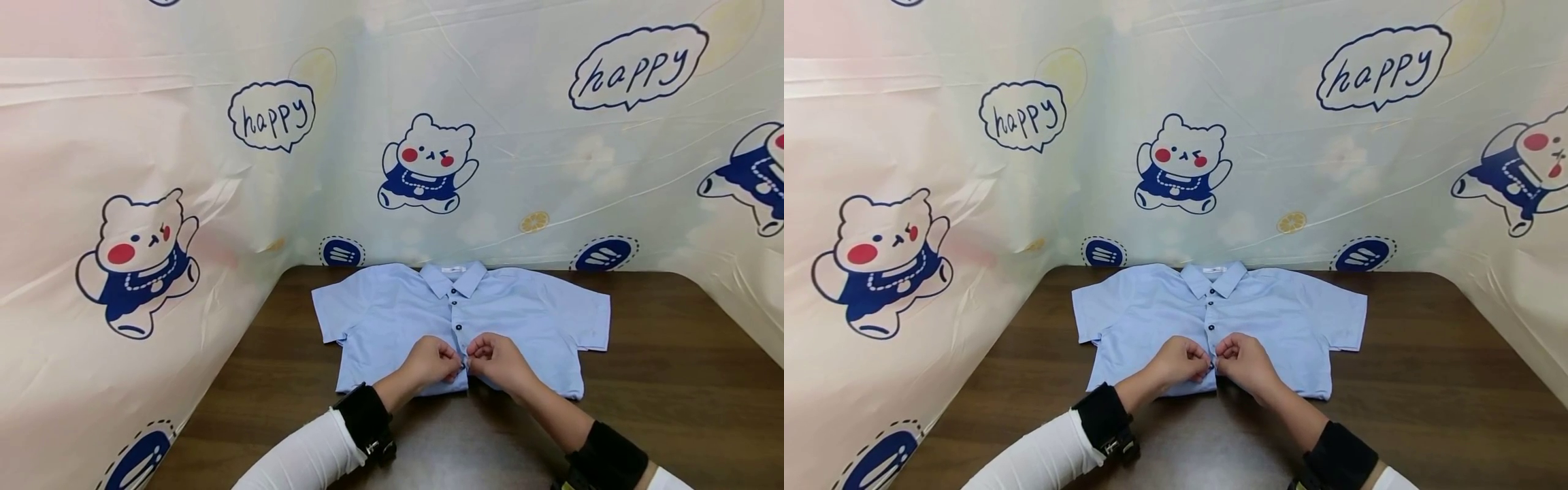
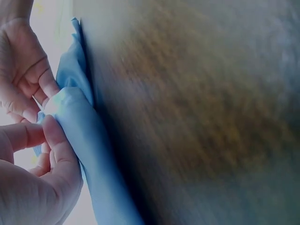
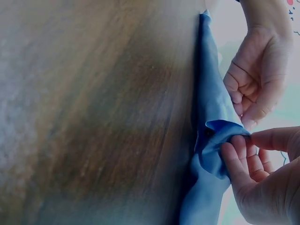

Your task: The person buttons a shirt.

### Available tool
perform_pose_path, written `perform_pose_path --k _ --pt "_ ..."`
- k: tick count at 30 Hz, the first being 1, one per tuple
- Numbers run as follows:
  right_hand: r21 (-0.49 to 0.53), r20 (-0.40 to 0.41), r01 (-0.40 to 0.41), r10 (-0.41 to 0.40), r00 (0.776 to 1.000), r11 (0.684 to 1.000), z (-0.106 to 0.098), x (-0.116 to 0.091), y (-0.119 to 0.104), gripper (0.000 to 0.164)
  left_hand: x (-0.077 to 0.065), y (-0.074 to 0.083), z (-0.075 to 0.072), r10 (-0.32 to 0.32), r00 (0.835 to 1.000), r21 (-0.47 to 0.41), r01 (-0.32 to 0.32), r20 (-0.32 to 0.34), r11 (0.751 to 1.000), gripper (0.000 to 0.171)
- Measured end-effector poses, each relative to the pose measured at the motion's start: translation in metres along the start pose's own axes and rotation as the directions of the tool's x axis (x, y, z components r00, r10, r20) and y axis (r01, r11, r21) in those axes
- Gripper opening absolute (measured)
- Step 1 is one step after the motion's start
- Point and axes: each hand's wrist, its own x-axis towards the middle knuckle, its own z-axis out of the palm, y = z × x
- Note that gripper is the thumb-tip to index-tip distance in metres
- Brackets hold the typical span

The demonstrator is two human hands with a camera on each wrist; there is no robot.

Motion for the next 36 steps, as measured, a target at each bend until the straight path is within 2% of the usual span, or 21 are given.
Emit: perform_pose_path --k 6,9,13,18,24,29,31,36 --pt "-0.005 0.014 0.043 -0.043 0.999 0.999 -0.002 0.004 0.002 0.014 -0.001 0.001 0.003 0.055 0.997 -0.003 -0.055 -0.046 0.998 0.01" --pt "0.035 0.013 0.046 -0.047 0.999 0.998 -0.001 0.005 0.002 0.019 -0.001 0.001 0.003 0.09 0.994 0.009 -0.09 -0.066 0.996 0.011" --pt "0.069 -0.023 0.018 -0.017 1.0 0.997 0.001 0.005 0.004 0.024 0.0 0.0 0.004 0.098 0.994 -0.043 -0.1 -0.037 0.994 0.012" --pt "-0.025 -0.066 0.02 -0.022 0.998 0.999 0.003 0.004 0.005 0.021 0.0 -0.004 0.005 0.08 0.997 -0.122 -0.082 -0.016 0.989 0.008" --pt "-0.138 -0.104 0.091 -0.106 0.989 0.986 0.005 0.003 0.004 0.017 0.0 -0.003 0.008 0.004 0.996 -0.203 -0.022 -0.089 0.979 0.007" --pt "-0.221 -0.114 0.161 -0.189 0.975 0.962 0.007 0.001 0.004 0.018 -0.002 0.0 0.01 -0.07 0.99 -0.321 0.027 -0.124 0.947 0.014" --pt "-0.239 -0.116 0.171 -0.203 0.972 0.956 0.008 0.0 0.004 0.019 -0.003 0.001 0.01 -0.074 0.989 -0.34 0.025 -0.131 0.94 0.015" --pt "-0.234 -0.114 0.178 -0.209 0.971 0.956 0.009 -0.002 0.003 0.02 -0.003 0.0 0.009 -0.047 0.987 -0.291 0.0 -0.155 0.957 0.009"
